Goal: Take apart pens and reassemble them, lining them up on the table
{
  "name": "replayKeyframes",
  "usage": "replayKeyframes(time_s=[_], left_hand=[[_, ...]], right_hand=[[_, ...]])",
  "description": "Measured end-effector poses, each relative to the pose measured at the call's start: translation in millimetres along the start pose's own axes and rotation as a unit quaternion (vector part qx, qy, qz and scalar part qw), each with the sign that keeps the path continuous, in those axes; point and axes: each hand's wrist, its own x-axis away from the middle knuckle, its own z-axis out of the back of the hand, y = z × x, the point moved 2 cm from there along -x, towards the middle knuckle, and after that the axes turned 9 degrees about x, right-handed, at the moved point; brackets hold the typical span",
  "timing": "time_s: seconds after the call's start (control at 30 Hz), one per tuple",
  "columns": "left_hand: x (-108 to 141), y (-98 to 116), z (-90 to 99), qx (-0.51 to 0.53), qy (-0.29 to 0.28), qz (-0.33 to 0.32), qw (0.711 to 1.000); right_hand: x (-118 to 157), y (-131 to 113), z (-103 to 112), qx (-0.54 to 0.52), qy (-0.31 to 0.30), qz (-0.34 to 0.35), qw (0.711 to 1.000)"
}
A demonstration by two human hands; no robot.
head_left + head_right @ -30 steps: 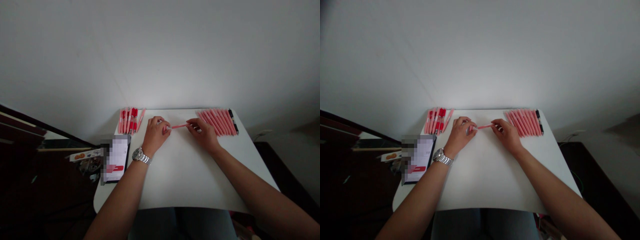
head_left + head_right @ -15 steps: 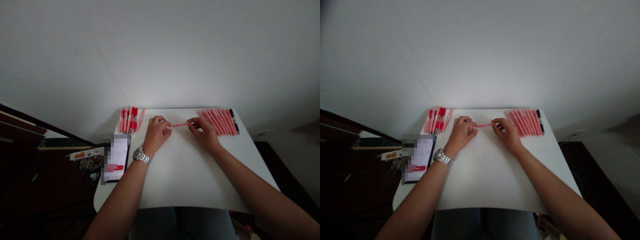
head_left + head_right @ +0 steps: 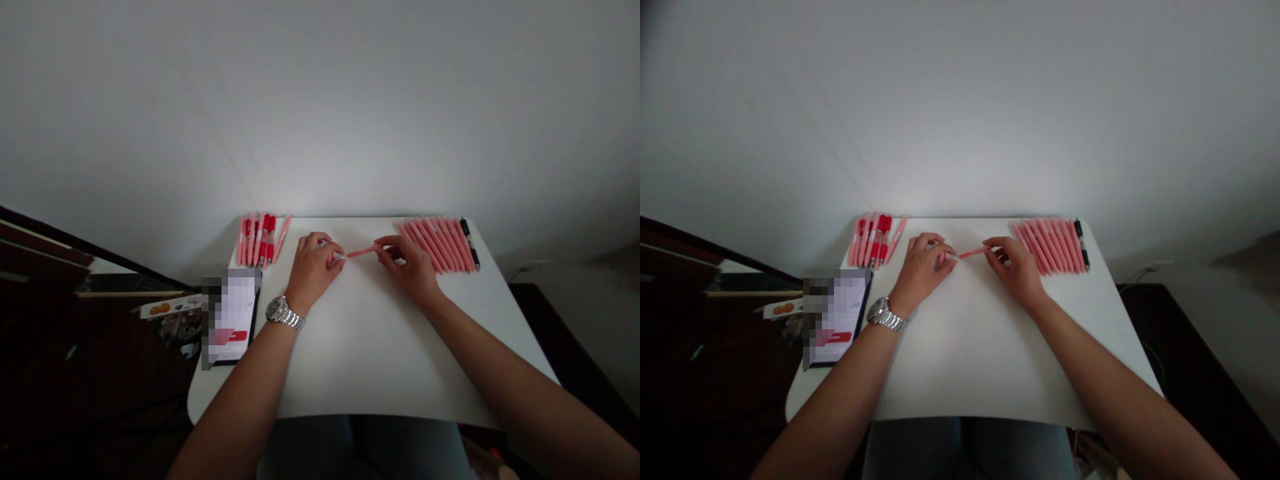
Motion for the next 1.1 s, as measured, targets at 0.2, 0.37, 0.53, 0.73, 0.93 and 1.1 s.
replayKeyframes(time_s=[0.2,0.37,0.53,0.73,0.93,1.1], left_hand=[[-0.3,1.5,1.2,-0.002,-0.003,0.001,1.0],[-0.1,3.2,0.4,0.002,-0.017,-0.008,1.0],[0.4,4.6,0.7,0.002,-0.028,-0.031,0.999],[0.2,4.9,1.9,-0.017,-0.028,-0.028,0.999],[0.0,2.4,2.1,-0.022,-0.011,-0.008,1.0],[0.9,1.0,2.1,-0.023,-0.001,-0.002,1.0]], right_hand=[[-0.1,1.9,-1.4,0.012,0.004,0.001,1.0],[-0.3,0.8,-0.3,0.018,0.008,-0.015,1.0],[-1.0,0.3,1.3,0.013,0.015,-0.027,0.999],[-1.2,2.6,1.3,0.016,0.019,-0.038,0.999],[-1.1,3.4,1.4,0.019,0.019,-0.039,0.999],[-1.4,1.5,1.9,0.021,0.017,-0.043,0.999]])
